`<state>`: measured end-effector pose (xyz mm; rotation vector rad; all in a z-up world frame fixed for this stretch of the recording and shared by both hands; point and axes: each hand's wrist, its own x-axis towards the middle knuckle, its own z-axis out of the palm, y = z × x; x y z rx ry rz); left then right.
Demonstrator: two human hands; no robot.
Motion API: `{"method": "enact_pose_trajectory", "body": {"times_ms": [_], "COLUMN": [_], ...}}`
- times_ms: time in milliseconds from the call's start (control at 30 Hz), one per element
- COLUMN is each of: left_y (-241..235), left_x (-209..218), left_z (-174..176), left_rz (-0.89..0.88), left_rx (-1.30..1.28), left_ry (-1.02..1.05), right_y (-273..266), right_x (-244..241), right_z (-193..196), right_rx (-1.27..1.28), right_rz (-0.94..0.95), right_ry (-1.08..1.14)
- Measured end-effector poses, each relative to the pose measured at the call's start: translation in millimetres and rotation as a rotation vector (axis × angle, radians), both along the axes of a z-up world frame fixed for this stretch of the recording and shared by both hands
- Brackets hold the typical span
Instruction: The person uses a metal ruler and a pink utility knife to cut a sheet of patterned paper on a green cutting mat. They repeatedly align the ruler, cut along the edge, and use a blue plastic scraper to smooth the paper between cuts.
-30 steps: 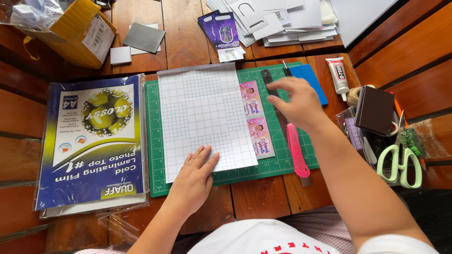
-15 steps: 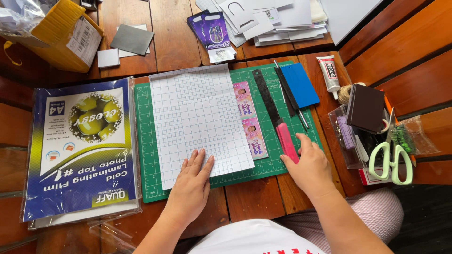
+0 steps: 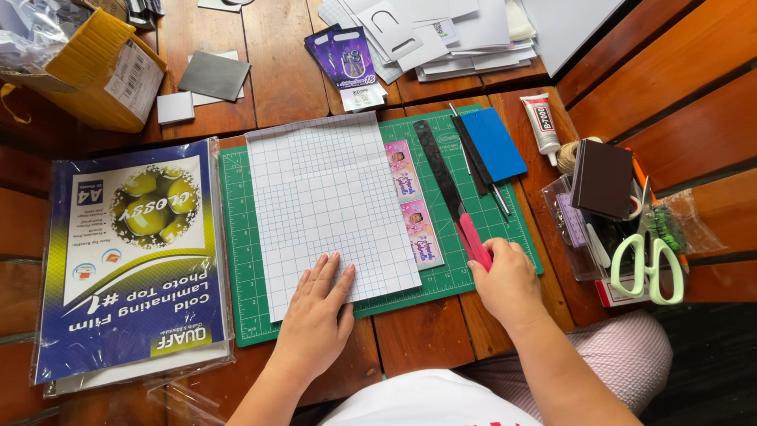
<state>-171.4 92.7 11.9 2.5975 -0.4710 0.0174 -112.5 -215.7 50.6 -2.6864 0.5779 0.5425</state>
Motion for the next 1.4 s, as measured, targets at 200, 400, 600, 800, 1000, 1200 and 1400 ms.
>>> {"method": "enact_pose_trajectory", "body": {"times_ms": [200, 400, 600, 800, 1000, 1200, 1400], "left_y": [2.0, 1.5, -10.3, -41.4, -66.7, -70.9, -70.8], "left_x": [5.8, 22.1, 48.1, 118.9, 185.0, 205.4, 207.8], "left_z": [9.6, 28.5, 17.6, 27.8, 40.3, 8.1, 1.5], "left_rz": [0.028, 0.067, 0.058, -0.019, -0.097, -0.110, -0.133], "left_rx": [0.059, -0.021, -0.094, -0.243, -0.083, 0.061, 0.103], "left_ry": [0.045, 0.072, -0.135, -0.267, -0.049, 0.102, 0.064], "right_y": [-1.1, -6.0, 8.7, 39.2, 42.5, 40.5, 35.3], "right_x": [9.8, 9.0, -22.9, -24.1, -8.1, -5.3, -37.1], "right_z": [11.5, 21.1, 33.2, 14.7, -6.4, -12.1, 17.3], "right_rx": [0.071, 0.035, 0.640, 0.799, 0.586, 0.583, 0.491], "right_rz": [-0.082, -0.057, -0.160, -0.177, -0.073, -0.031, 0.069], "right_ry": [0.042, 0.068, -0.348, -0.288, -0.265, -0.249, -0.098]}}
